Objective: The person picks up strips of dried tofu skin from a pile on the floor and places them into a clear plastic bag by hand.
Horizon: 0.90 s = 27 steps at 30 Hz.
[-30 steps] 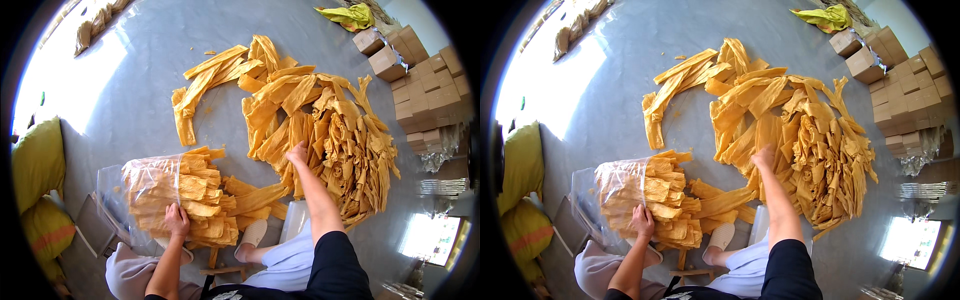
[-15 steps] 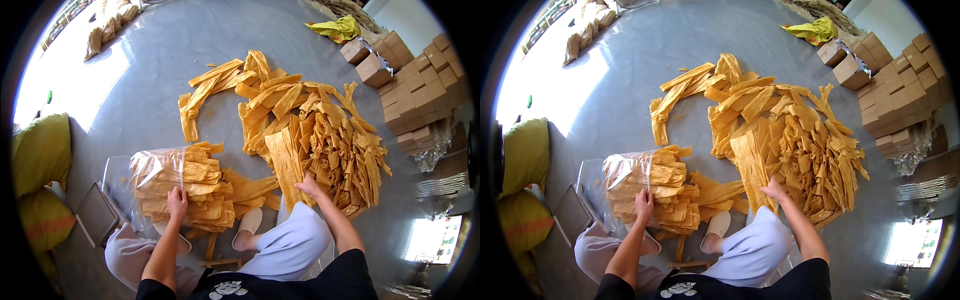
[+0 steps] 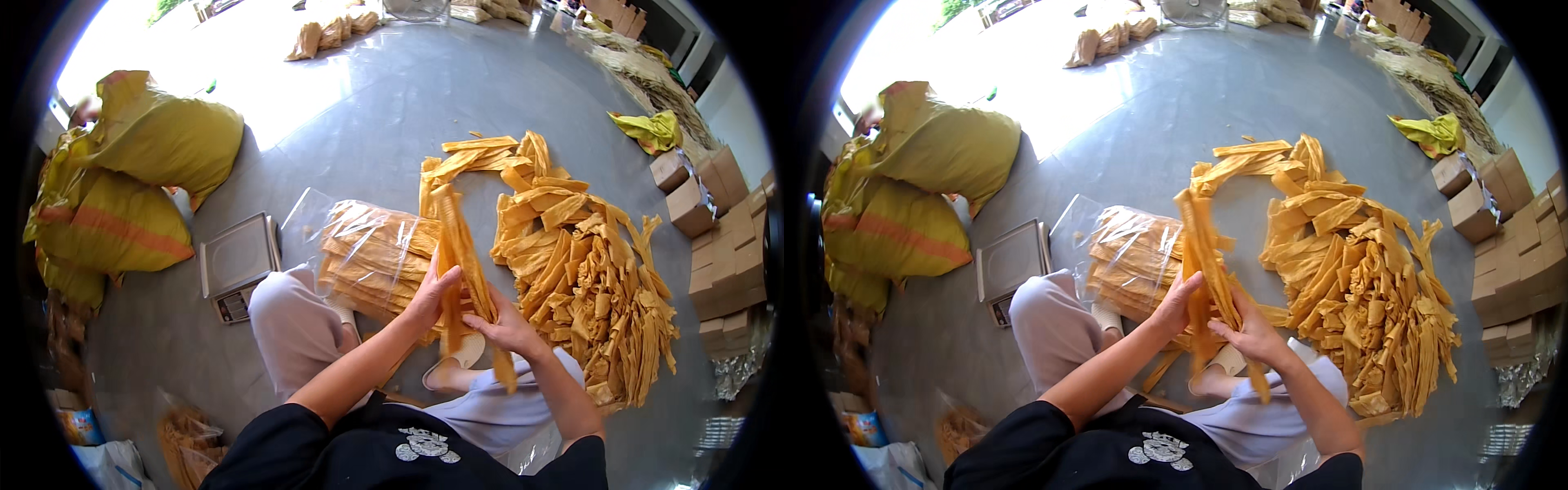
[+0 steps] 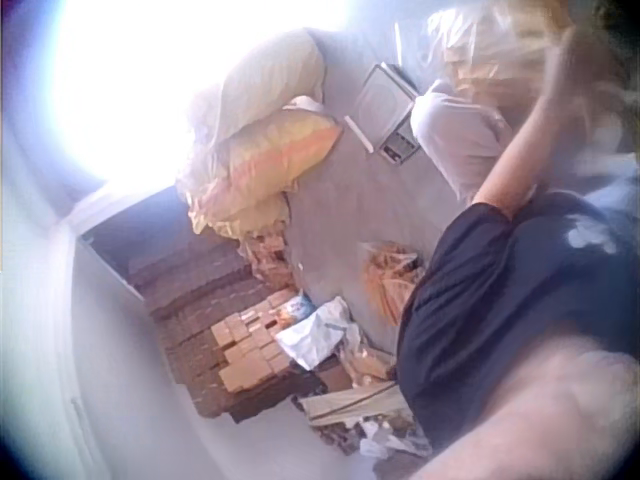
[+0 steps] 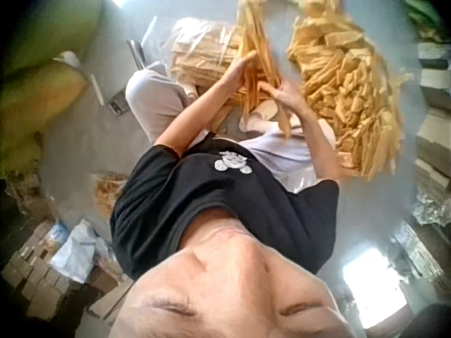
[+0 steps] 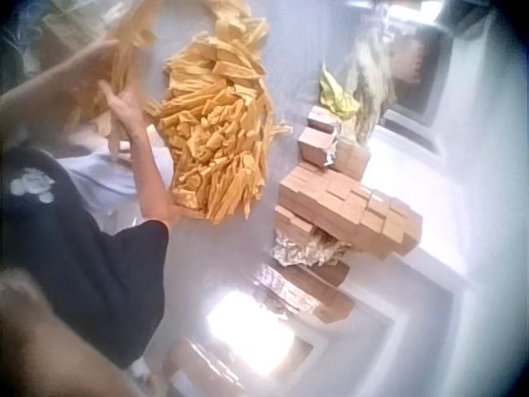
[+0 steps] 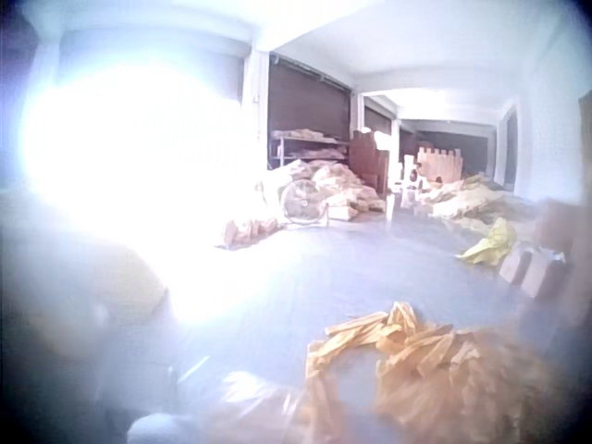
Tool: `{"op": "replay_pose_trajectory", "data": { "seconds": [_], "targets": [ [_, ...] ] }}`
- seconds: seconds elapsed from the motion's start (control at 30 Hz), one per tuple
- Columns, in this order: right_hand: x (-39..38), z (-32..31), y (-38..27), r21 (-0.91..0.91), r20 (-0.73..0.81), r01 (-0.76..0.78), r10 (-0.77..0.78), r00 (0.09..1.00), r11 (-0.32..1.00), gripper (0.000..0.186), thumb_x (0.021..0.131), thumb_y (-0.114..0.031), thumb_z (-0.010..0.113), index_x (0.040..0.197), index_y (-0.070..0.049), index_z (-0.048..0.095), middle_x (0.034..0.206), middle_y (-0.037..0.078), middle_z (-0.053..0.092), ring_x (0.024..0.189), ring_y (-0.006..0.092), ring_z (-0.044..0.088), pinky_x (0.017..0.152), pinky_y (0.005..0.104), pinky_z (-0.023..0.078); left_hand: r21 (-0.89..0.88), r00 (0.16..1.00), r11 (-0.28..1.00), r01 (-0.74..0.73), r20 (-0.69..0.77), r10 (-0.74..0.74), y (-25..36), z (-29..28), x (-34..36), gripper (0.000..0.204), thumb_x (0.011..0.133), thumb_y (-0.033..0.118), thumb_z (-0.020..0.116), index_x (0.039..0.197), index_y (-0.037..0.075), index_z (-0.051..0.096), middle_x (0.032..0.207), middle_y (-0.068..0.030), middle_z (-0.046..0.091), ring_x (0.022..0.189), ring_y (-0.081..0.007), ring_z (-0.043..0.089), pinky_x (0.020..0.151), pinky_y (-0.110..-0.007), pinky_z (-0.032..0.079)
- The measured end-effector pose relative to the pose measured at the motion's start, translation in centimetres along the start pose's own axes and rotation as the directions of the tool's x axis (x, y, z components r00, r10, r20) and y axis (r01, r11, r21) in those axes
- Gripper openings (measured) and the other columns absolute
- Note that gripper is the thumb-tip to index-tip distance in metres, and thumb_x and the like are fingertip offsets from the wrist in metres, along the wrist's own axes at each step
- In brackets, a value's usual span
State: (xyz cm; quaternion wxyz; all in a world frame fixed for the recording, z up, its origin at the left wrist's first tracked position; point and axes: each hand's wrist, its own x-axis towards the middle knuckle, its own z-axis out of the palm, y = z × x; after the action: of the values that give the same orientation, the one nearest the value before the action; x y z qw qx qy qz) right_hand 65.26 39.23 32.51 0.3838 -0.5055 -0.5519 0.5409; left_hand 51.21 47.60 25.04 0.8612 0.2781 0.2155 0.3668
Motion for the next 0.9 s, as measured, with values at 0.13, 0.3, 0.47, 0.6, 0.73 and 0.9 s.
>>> {"op": "replay_pose_trajectory", "data": {
  "seconds": [0.13,0.3,0.47,0.6,0.73,0.9],
  "targets": [
    [-0.9,3.5,0.0,0.238,-0.102,-0.011,0.037,0.994,0.971,0.046,0.086,-0.005,0.058,0.127,-0.004,0.037,0.118,0.012,0.05,0.104,0.0189,0.054,0.086,0.0306,0.046,-0.271,0.962,0.928,0.255,0.17,-0.214,1.4,-2.5,-3.2,0.079,0.079,0.067,0.046,0.126,0.003,0.041,0.108,-0.0176,0.056,0.089,-0.0265,0.06,0.08,-0.041,0.051],
    [-3.8,4.9,-0.5,0.437,-0.078,-0.102,0.15,0.986,0.894,0.044,0.087,-0.012,0.059,0.125,-0.003,0.04,0.113,0.012,0.053,0.1,0.0188,0.057,0.08,0.0335,0.05,-0.303,0.97,0.928,0.216,0.176,-0.168,2.1,-4.5,-5.0,0.087,0.075,0.074,0.039,0.123,0.002,0.047,0.108,-0.0144,0.057,0.09,-0.0217,0.059,0.082,-0.036,0.049],
    [-6.0,5.4,1.1,0.369,-0.024,-0.19,0.213,0.977,0.91,0.037,0.086,-0.015,0.06,0.115,0.003,0.047,0.104,0.013,0.061,0.085,0.0177,0.062,0.07,0.0289,0.052,-0.216,0.981,0.962,0.167,-0.061,-0.184,3.2,-4.1,-5.5,0.065,0.085,0.059,0.044,0.119,0.005,0.051,0.103,-0.0078,0.061,0.089,-0.0195,0.06,0.078,-0.034,0.051],
    [-6.7,6.2,3.8,0.448,-0.057,-0.237,0.292,0.955,0.862,0.035,0.085,-0.014,0.061,0.114,0.002,0.048,0.094,0.008,0.062,0.078,0.0143,0.061,0.069,0.0267,0.051,-0.187,0.987,0.979,0.086,-0.114,-0.109,5.4,-4.0,-4.7,0.035,0.093,0.031,0.048,0.118,0.006,0.051,0.108,-0.0083,0.06,0.096,-0.0203,0.061,0.081,-0.037,0.052],
    [-6.4,6.8,3.3,0.484,-0.227,-0.083,0.216,0.95,0.871,0.039,0.083,-0.01,0.063,0.117,0.0,0.046,0.101,0.008,0.059,0.087,0.014,0.058,0.076,0.0269,0.049,-0.076,0.998,0.996,-0.056,0.039,0.059,6.9,-5.5,-4.0,0.024,0.091,0.011,0.05,0.114,0.004,0.055,0.109,-0.0074,0.061,0.097,-0.0188,0.061,0.083,-0.035,0.052],
    [-6.2,5.7,3.5,0.506,-0.352,0.072,0.13,0.927,0.86,0.045,0.083,-0.004,0.061,0.124,-0.003,0.042,0.113,0.005,0.057,0.097,0.013,0.057,0.083,0.0253,0.046,0.162,0.981,0.976,-0.148,0.151,0.124,10.0,-4.6,-4.1,0.022,0.088,0.005,0.053,0.109,0.001,0.058,0.103,-0.0062,0.063,0.091,-0.0146,0.062,0.08,-0.031,0.052]
  ]
}}
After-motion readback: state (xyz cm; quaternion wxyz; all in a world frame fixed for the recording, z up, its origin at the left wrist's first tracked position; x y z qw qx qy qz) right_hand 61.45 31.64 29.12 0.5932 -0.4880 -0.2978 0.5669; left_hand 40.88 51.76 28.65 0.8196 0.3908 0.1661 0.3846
